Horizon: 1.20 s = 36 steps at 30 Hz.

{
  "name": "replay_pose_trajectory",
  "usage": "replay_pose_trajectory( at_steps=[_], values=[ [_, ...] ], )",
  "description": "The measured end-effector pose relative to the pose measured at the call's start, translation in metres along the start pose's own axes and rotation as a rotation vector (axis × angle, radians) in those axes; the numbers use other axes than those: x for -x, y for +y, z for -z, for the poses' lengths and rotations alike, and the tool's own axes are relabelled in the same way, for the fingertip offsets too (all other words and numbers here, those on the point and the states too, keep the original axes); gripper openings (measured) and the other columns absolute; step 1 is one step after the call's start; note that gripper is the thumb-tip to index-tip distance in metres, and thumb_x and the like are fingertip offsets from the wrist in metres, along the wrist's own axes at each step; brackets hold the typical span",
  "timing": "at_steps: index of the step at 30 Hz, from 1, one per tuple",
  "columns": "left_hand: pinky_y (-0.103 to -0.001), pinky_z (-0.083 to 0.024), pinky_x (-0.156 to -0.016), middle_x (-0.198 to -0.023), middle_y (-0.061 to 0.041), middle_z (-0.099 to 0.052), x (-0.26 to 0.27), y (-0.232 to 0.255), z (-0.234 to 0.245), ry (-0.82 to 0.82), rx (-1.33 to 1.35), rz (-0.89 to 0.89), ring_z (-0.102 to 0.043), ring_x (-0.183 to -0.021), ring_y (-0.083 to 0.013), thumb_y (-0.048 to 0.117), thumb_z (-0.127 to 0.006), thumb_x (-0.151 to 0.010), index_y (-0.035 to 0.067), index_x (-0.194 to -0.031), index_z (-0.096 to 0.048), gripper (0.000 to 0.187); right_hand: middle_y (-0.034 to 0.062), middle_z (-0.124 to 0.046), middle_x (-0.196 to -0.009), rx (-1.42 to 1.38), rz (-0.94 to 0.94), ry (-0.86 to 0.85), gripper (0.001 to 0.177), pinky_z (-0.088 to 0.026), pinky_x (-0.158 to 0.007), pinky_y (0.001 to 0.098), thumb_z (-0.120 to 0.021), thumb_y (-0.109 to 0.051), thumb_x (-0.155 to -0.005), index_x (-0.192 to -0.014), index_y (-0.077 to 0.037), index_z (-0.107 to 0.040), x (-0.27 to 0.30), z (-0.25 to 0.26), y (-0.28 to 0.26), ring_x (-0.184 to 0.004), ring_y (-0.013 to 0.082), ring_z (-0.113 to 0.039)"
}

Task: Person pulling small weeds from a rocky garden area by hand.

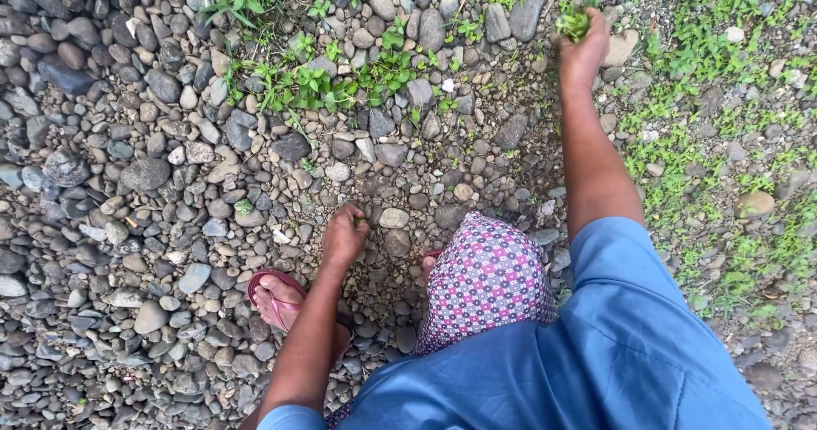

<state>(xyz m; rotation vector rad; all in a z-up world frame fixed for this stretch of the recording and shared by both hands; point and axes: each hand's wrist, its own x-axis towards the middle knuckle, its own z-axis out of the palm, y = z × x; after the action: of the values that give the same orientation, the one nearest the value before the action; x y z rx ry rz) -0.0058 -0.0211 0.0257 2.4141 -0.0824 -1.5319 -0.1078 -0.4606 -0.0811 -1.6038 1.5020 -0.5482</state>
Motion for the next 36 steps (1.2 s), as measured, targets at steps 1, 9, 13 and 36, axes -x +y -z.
replay_pose_trajectory(
  at_steps=[1, 9, 13, 36],
  values=[
    [-0.016, -0.051, -0.047, -0.086, -0.003, -0.057, 0.002, 0.003, -0.004, 0.002, -0.001, -0.001, -0.052, -0.058, -0.0085, 0.0, -0.053, -0.087, 0.014, -0.092, -0.052, 0.015, 0.0127, -0.038, -0.13, -0.002, 0.001, 0.0, 0.031, -0.048, -0.102, 0.0401, -0.074, 0.006, -0.078, -0.099, -0.01, -0.059, 0.003, -0.002, -0.009, -0.115, 0.0256, -0.05],
    [-0.024, -0.056, -0.066, -0.095, -0.005, -0.06, 0.009, 0.011, -0.009, -0.095, -0.049, -0.069, -0.057, -0.064, -0.0101, 0.006, -0.054, -0.09, 0.012, -0.094, -0.055, 0.007, 0.0148, -0.042, -0.133, -0.029, -0.06, 0.21, 0.029, -0.048, -0.091, 0.0378, -0.047, 0.006, -0.067, -0.062, -0.022, -0.04, -0.007, -0.019, -0.003, -0.119, 0.0201, -0.047],
    [-0.024, -0.055, -0.066, -0.1, -0.005, -0.058, 0.006, 0.015, -0.008, -0.095, -0.023, -0.046, -0.055, -0.07, -0.011, 0.003, -0.051, -0.089, 0.012, -0.092, -0.054, 0.011, 0.001, -0.043, -0.076, -0.209, 0.028, 0.086, 0.036, -0.039, -0.05, 0.0238, -0.035, 0.018, -0.072, -0.064, -0.017, -0.038, -0.014, -0.006, 0.017, -0.064, 0.0117, -0.037],
    [-0.025, -0.056, -0.08, -0.105, -0.006, -0.055, -0.007, 0.006, -0.015, -0.136, 0.021, -0.01, -0.058, -0.087, -0.0137, 0.001, -0.051, -0.089, 0.012, -0.1, -0.053, 0.016, 0.002, -0.056, -0.078, -0.136, 0.129, 0.004, 0.028, -0.056, -0.048, 0.0191, -0.039, 0.009, -0.089, -0.074, -0.013, -0.046, -0.038, 0.009, -0.012, -0.063, 0.0114, -0.056]
  ],
)
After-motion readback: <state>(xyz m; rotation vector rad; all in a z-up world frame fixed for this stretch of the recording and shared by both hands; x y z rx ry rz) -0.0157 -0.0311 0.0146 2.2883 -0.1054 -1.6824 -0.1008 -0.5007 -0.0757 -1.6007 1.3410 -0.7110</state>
